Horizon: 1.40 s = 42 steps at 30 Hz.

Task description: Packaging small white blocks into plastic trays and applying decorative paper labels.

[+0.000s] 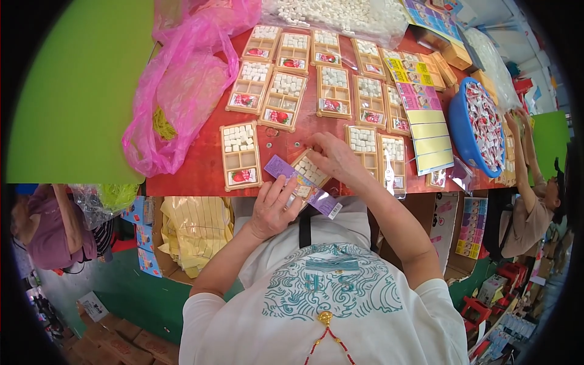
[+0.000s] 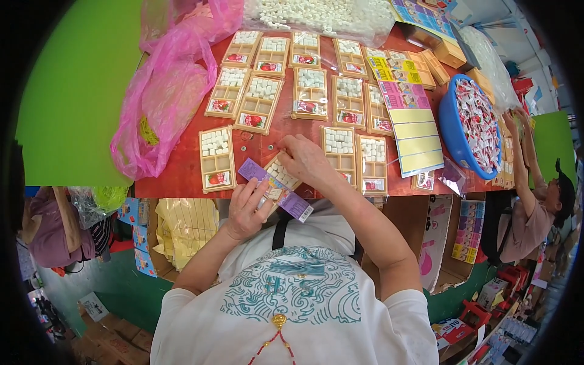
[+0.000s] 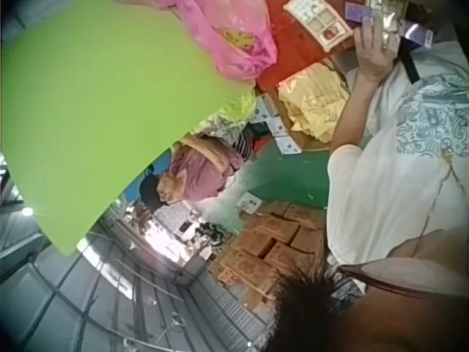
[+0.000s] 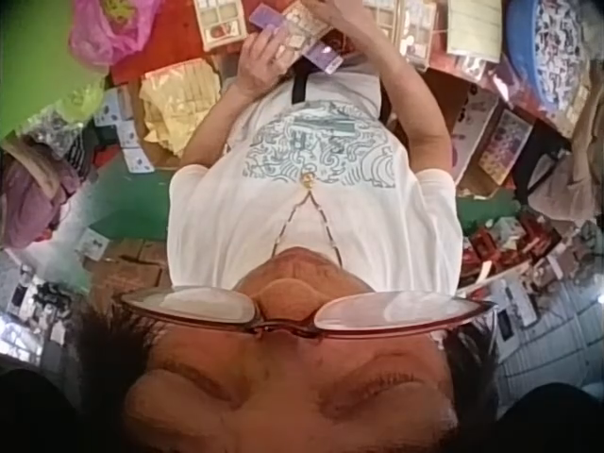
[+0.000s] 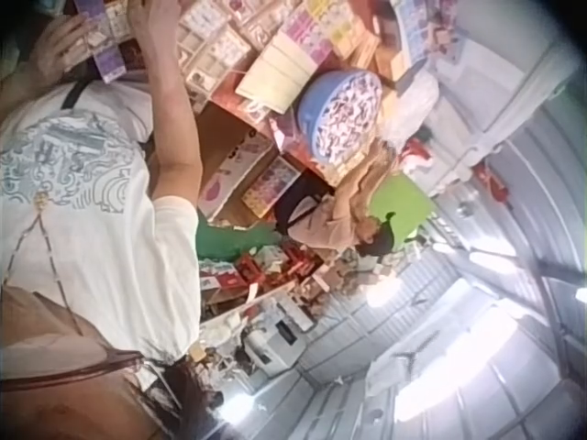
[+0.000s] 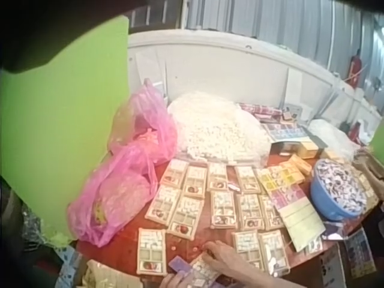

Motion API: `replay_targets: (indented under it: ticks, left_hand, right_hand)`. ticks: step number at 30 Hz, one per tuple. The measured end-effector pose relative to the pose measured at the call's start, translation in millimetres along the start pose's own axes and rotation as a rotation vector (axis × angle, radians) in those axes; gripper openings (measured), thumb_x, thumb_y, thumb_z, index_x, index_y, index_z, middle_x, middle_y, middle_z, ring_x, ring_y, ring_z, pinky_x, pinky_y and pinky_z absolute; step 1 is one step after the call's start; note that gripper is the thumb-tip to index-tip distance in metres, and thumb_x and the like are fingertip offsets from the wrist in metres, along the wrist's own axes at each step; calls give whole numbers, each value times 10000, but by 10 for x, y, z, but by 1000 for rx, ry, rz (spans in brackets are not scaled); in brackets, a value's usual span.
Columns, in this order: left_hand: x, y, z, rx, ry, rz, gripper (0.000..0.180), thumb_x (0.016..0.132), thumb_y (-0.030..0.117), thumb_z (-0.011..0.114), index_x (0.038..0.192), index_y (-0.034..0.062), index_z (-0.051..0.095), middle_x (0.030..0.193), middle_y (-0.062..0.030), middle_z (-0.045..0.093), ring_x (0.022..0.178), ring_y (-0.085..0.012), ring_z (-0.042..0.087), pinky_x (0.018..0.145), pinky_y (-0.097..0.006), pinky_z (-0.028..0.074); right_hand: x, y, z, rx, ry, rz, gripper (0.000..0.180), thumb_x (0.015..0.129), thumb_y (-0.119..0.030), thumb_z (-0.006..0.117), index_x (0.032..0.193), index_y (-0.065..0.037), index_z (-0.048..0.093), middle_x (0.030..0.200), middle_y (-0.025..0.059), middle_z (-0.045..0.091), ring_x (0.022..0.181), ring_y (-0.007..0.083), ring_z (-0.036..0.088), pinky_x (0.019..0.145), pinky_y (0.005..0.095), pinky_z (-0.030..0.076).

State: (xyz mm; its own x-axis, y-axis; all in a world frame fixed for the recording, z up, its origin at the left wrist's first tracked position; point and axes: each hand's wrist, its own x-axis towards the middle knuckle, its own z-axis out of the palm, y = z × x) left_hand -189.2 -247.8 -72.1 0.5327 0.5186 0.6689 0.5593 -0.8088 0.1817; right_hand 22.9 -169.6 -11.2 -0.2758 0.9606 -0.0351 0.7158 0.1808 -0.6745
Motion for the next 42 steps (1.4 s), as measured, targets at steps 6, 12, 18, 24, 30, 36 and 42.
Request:
replay_targets:
  ticks: [6,12,18,24,30,36,42]
  left_hand:
    - [125,-106,-86,-14,50,42,212,837,124,631,1030,90,550,1218,-195,611,1128,-359,567,875,-454,463]
    - [224,-146,-228,16,96,45,196,840,126,637,1014,88,558,1196,-185,625,1117,-355,582,860,-448,467]
    - [358,-202,-361,79,127,112,206,846,132,640,1022,99,538,1197,-171,629,1118,-348,590,866,-447,466]
    - [477,-214,-399,98,103,197,239,842,134,660,1040,102,530,1200,-183,625,1107,-362,595,869,-463,453]
    - [477,-189,-403,120,91,254,200,862,190,630,1029,130,540,1213,-131,624,1098,-339,591,848,-445,466]
    - [453,-132,-370,103,71,255,178,860,190,625,1014,136,552,1226,-110,622,1135,-311,577,888,-475,443]
    - [538,102,-484,53,-165,62,395,803,115,626,1191,68,574,1309,-126,579,1290,-306,479,1097,-554,207]
  right_hand:
    - [2,1,-67,491,-82,286,386,896,-172,585,1240,-1,553,1034,52,599,923,128,559,813,283,465]
    - [-276,-151,-92,869,206,363,475,900,-160,596,1329,3,473,1118,78,593,1029,153,567,904,277,437]
    - [-578,-292,-80,1429,319,576,506,906,-164,600,1364,-2,458,1207,107,598,1131,222,576,985,345,440]
    - [-663,-357,37,1820,-213,497,395,894,-158,611,1251,-1,553,1167,108,644,1057,203,636,938,349,509]
    - [-643,-329,10,1873,-223,566,371,876,-110,622,1219,14,558,1102,131,658,918,219,687,838,327,571]
    - [-620,-289,97,1710,-155,516,388,843,-38,617,1223,14,557,1096,135,666,921,218,688,801,322,582]
    - [-628,-281,28,1641,51,487,462,788,53,613,1242,13,533,1104,137,663,948,215,683,841,330,571]
